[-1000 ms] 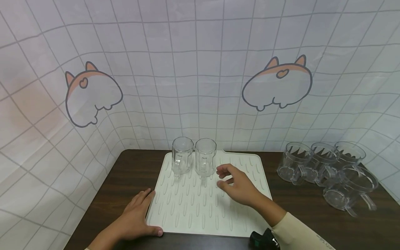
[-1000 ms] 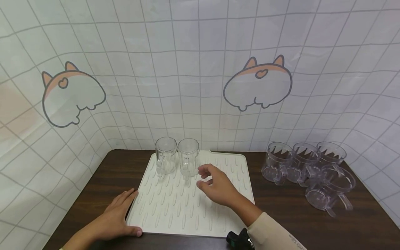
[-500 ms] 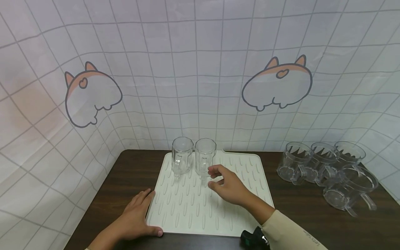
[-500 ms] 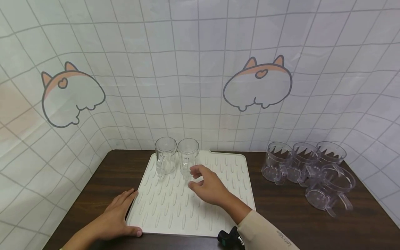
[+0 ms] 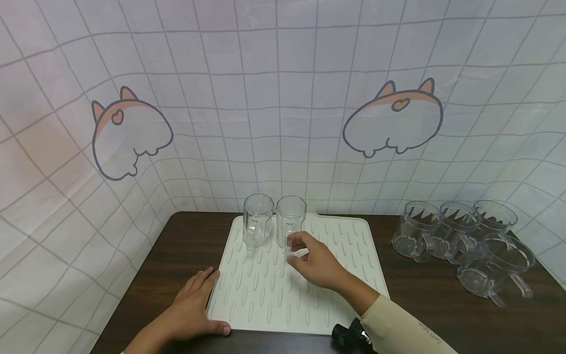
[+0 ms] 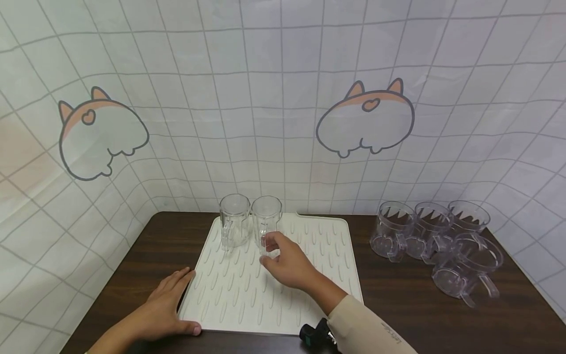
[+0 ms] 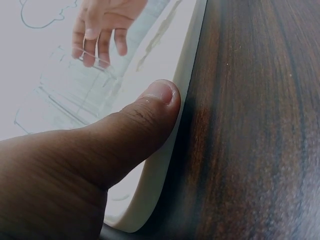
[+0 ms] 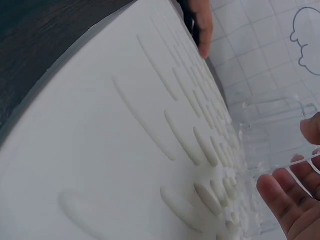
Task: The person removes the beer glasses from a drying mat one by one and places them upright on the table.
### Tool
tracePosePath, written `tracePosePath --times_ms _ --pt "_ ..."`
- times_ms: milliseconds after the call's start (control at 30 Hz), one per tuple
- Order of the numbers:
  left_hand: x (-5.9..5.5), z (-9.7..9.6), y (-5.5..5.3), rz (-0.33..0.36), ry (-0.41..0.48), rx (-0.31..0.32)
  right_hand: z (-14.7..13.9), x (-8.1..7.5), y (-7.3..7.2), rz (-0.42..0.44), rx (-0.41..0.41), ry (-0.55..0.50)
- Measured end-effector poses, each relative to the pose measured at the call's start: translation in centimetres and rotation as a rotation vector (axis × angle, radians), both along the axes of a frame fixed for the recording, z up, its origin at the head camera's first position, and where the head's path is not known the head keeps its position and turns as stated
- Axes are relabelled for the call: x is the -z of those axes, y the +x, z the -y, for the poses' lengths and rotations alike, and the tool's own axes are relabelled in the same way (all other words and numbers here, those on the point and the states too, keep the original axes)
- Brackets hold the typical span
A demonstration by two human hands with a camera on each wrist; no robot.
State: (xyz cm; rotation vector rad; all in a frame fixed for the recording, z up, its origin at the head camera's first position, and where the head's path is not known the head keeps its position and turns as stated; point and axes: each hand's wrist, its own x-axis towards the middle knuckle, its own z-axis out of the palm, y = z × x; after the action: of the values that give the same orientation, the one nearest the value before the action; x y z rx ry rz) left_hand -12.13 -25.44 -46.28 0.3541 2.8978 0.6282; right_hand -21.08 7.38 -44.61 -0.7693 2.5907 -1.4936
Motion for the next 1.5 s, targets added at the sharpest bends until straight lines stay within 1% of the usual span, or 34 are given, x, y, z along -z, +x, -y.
tracePosePath --times_ms 267,467,533,800,1033,1100,1367,1500 --pt "0.2 0.0 -0.1 -0.029 0.025 0.009 0.5 0.2 -0.1 -0.049 0.059 0.009" --pt "0.6 0.0 -0.3 -0.014 0.011 -0.007 0.5 0.4 -0.1 -0.086 0.141 0.043" --pt "0.6 0.0 -0.3 -0.011 0.007 -0.007 0.4 0.4 -0.1 -0.094 0.156 0.042" --pt "0.6 -0.1 -0.3 -0.010 0.011 -0.008 -0.5 0.7 0.4 -0.118 0.118 0.010" --pt "0.6 -0.1 -0.4 -0.010 0.003 -0.007 -1.8 0.6 1.0 -0.187 0.102 -0.003" --pt "0.5 -0.1 -0.4 -0.011 0.004 -0.005 -2.2 0.6 1.2 -0.194 0.093 -0.007" --pt "0.0 -0.1 -0.4 -0.004 -0.007 -0.001 -3.7 0.4 2.4 -0.153 0.062 -0.019" --pt "-0.1 -0.2 -0.4 -0.003 -0.006 -0.001 -4.5 0.3 3.1 -0.136 0.060 -0.016"
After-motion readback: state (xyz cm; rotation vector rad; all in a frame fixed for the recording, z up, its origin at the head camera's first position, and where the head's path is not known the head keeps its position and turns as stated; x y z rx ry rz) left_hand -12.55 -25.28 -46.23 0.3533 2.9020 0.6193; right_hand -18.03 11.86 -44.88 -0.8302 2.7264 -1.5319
